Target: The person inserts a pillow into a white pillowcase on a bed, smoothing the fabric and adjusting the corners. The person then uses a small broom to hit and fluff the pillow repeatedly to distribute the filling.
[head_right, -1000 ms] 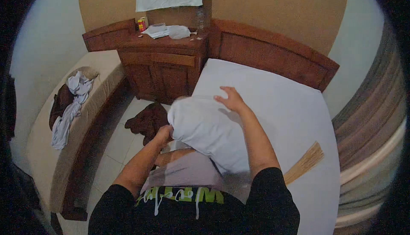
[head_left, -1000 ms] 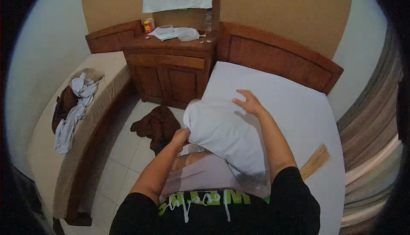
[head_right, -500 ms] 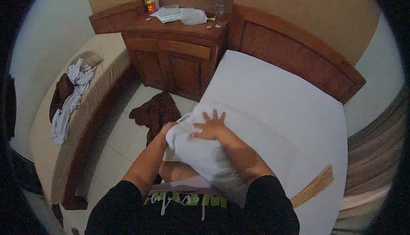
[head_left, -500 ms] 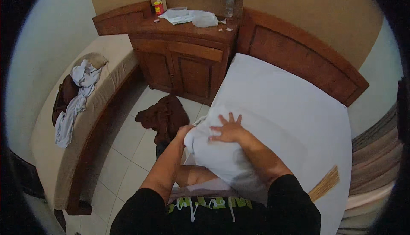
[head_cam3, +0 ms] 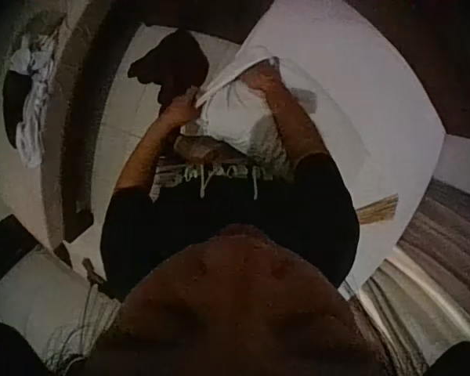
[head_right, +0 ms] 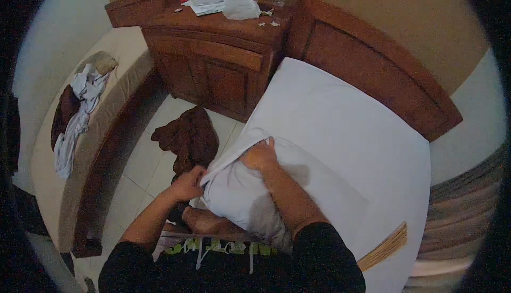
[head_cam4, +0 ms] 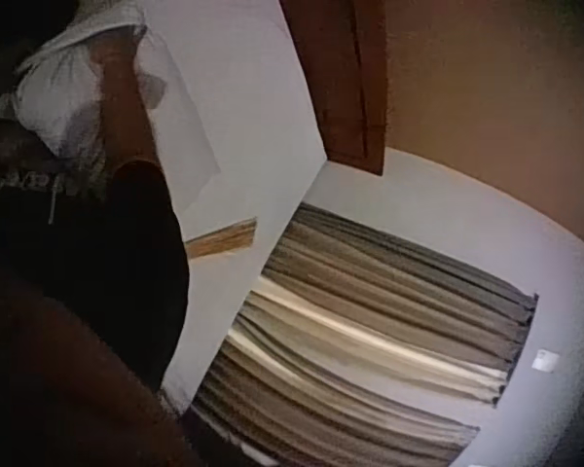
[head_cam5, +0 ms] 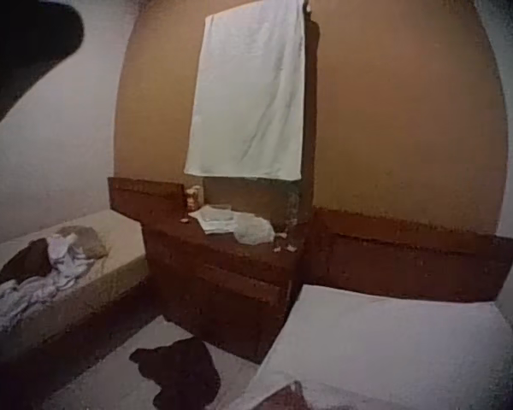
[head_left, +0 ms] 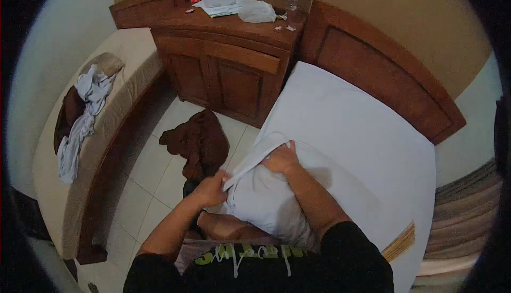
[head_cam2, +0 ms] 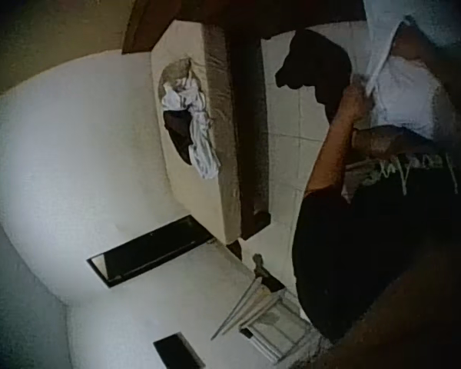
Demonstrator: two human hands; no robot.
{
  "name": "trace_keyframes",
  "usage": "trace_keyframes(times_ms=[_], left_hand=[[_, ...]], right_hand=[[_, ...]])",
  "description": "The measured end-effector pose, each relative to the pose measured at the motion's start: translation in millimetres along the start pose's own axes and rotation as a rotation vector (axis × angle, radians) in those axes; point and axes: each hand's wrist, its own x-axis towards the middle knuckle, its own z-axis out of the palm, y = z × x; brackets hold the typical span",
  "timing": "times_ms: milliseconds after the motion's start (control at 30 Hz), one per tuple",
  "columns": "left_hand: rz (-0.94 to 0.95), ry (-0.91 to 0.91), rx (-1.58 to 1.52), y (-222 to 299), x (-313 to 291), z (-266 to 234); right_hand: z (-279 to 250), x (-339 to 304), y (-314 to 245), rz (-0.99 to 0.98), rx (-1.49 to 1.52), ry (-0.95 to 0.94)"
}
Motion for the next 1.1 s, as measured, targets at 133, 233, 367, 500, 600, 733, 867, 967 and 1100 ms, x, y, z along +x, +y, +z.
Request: trace_keyframes(times_ms=[133, 233, 367, 500, 600, 733, 867, 967, 1100], left_hand=[[0.025, 0.149, 0.225, -32.3, -20.4, 34.7], [0.037, 0.126, -0.019, -7.1, -35.8, 26.9], [0.117, 0.192, -0.334, 12.6, -40.3, 13.4], [-0.006, 0.236, -0.067, 20.4, -46.1, 16.7], [0.095, 0.26, 0.131, 21.6, -54.2, 33.1], [0.46, 0.336, 0.085, 77.6, -61.3, 25.0], [0.43, 0.352, 0.034, 103.0, -62.6, 6.9], [0.385, 0.267, 0.223, 43.8, -25.5, 14.3], [0.606, 0.009, 0.276, 44.0, -40.5, 72.4]], right_hand=[[-8.4, 0.6, -1.4, 0.041, 0.08, 0.074], [-14.2, -12.7, -1.8, 0.079, 0.054, 0.155], [-35.2, -42.5, -5.6, -0.005, 0.215, 0.087], [-33.6, -99.5, -22.9, -0.243, 0.839, -0.028], [-18.3, -148.5, -65.2, -0.536, 0.078, 0.312], [-33.5, -167.0, -88.8, -0.81, 0.055, -0.42], [-20.1, -156.1, -58.8, -0.654, 0.418, -0.16], [-21.9, -182.3, 13.9, -0.253, 0.056, 0.354], [-1.0, -209.8, 94.8, 0.182, 0.221, 0.43]])
